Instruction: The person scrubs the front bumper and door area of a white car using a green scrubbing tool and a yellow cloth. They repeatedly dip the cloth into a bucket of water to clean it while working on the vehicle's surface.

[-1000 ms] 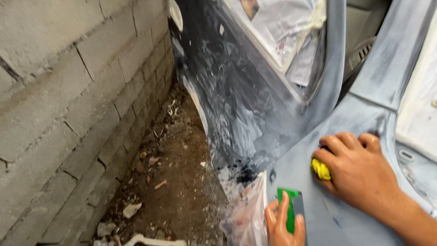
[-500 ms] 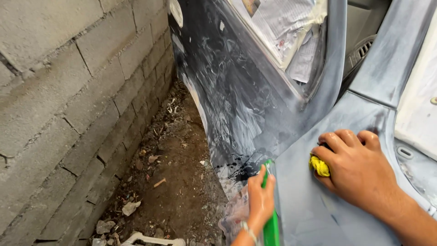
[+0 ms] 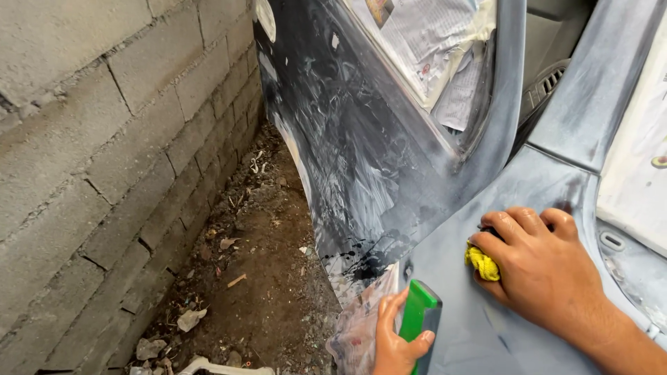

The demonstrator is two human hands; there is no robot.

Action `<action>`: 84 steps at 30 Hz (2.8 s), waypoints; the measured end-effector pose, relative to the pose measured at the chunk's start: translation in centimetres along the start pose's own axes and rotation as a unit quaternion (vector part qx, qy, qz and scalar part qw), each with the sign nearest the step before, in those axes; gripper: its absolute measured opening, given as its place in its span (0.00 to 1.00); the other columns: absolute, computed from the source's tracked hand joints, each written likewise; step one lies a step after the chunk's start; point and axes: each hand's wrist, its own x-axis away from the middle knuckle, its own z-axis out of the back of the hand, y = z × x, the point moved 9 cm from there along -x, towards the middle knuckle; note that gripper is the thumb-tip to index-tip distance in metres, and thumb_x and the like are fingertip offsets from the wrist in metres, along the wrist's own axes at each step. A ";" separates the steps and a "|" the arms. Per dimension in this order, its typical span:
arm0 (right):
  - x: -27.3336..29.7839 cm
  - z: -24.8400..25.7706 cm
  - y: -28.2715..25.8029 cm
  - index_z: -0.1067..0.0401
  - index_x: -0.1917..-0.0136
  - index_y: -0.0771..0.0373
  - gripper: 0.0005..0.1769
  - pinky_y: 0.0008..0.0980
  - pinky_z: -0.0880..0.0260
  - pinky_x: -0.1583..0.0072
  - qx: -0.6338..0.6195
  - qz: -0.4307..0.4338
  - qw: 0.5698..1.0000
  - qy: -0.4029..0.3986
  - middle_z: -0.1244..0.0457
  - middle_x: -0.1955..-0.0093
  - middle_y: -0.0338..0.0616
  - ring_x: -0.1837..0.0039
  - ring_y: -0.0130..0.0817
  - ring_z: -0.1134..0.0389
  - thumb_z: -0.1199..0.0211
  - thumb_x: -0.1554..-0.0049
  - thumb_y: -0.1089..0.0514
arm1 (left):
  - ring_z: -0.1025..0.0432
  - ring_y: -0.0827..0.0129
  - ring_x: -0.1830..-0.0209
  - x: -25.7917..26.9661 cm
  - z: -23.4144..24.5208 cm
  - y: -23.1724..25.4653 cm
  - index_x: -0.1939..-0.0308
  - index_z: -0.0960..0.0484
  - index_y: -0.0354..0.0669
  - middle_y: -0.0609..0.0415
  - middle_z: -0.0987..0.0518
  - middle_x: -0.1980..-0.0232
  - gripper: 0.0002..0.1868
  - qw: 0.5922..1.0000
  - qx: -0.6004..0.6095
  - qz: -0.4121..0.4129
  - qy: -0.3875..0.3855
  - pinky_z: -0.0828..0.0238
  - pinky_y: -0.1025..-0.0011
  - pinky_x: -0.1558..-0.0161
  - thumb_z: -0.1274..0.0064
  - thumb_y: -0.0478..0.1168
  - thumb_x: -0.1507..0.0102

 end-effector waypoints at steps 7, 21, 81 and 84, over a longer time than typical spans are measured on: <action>0.1 0.0 -0.2 0.26 0.49 0.46 0.27 0.47 0.46 0.35 0.002 0.003 1.000 -0.005 0.36 0.42 0.30 0.36 0.33 0.37 0.30 0.62 0.41 | 0.67 0.53 0.10 -2.6 -0.3 1.5 0.30 0.30 0.37 0.36 0.53 0.13 0.49 0.985 0.112 0.034 -0.130 0.72 0.59 0.19 0.33 0.58 0.49; -0.1 -0.1 -0.2 0.26 0.49 0.46 0.28 0.47 0.46 0.36 0.015 -0.004 1.000 -0.003 0.36 0.43 0.29 0.36 0.32 0.36 0.30 0.63 0.40 | 0.65 0.51 0.07 -0.3 -3.7 4.4 0.33 0.34 0.35 0.31 0.55 0.10 0.43 0.973 0.152 -0.021 -0.174 0.71 0.59 0.16 0.33 0.52 0.44; 0.7 2.2 -1.8 0.23 0.54 0.47 0.21 0.45 0.43 0.34 0.039 0.022 0.998 0.040 0.34 0.46 0.28 0.40 0.30 0.34 0.30 0.60 0.40 | 0.42 0.34 0.32 10.4 -4.7 -0.6 0.21 0.45 0.40 0.24 0.39 0.34 0.43 0.949 -0.314 -0.002 -0.013 0.50 0.50 0.33 0.43 0.51 0.35; 0.3 2.8 -2.1 0.22 0.50 0.47 0.22 0.46 0.44 0.36 0.018 0.004 1.000 -0.005 0.35 0.48 0.30 0.39 0.31 0.35 0.29 0.58 0.42 | 0.38 0.39 0.32 4.5 -1.0 6.0 0.20 0.47 0.42 0.30 0.36 0.31 0.37 0.969 -0.216 0.110 0.051 0.45 0.53 0.32 0.55 0.49 0.29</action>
